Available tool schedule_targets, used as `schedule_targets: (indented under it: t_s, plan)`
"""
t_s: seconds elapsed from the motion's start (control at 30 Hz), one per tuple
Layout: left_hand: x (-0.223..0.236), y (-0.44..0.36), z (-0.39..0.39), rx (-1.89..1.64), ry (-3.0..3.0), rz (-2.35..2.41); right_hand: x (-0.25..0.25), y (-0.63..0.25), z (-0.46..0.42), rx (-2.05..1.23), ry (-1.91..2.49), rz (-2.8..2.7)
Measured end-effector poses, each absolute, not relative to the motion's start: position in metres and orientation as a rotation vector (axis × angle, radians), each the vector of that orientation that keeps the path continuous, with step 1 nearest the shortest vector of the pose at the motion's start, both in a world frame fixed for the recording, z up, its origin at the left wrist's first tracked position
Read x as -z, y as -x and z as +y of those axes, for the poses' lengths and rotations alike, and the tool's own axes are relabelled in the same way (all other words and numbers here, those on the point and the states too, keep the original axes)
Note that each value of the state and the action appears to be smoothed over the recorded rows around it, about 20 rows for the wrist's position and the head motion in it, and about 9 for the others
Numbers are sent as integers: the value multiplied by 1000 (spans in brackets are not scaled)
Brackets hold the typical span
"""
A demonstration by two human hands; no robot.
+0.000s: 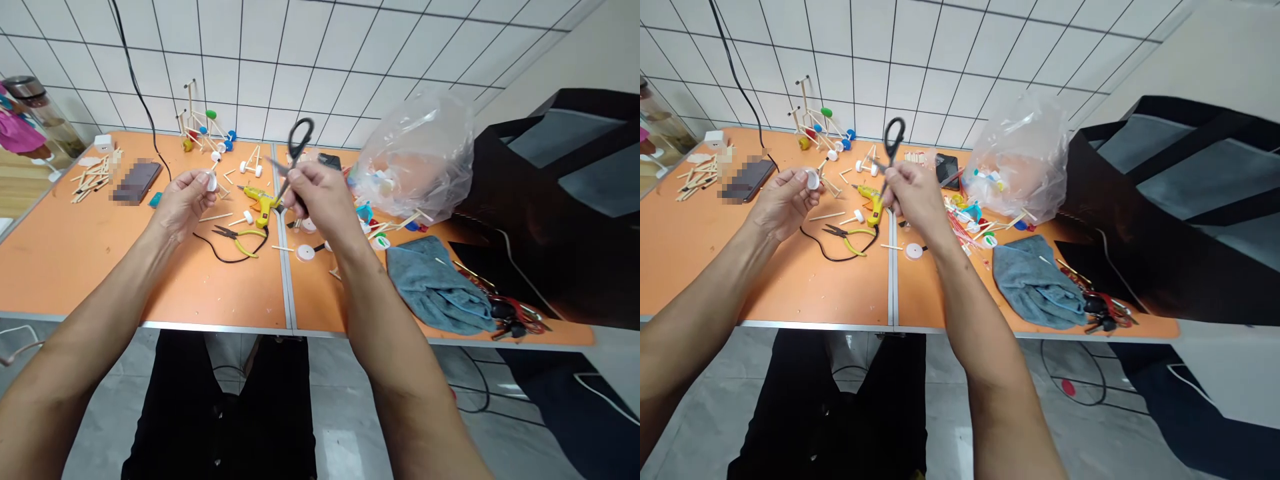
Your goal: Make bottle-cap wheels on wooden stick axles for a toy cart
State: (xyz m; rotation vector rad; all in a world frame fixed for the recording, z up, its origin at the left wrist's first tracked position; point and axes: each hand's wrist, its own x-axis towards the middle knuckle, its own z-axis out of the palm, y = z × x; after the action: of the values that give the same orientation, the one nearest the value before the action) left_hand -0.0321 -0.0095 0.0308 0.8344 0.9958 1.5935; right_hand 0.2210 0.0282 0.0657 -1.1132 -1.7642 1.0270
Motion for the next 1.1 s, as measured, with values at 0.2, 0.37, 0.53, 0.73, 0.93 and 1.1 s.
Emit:
schedule_targets:
  t_s: [0.2, 0.37, 0.53, 0.73, 0.93, 1.1]
  plan:
    - [-26, 38, -7, -1544, -691, 936, -56, -236, 51, -118, 1750, -2047]
    - [-23, 41, -5, -1517, -677, 899, -41, -234, 61, -65, 1897, -2139]
    - [-25, 38, -5, -1531, -634, 907, -41, -237, 56, 68, 1971, -2148]
    - [-28, 32, -7, -1530, -598, 893, -33, -200, 37, 17, 1250, -2436]
    - [-21, 33, -5, -1527, -618, 866, -30, -163, 20, 144, 1079, -2802]
    - [-20, 32, -4, -1531, -612, 859, -36, -154, 15, 211, 1169, -2904]
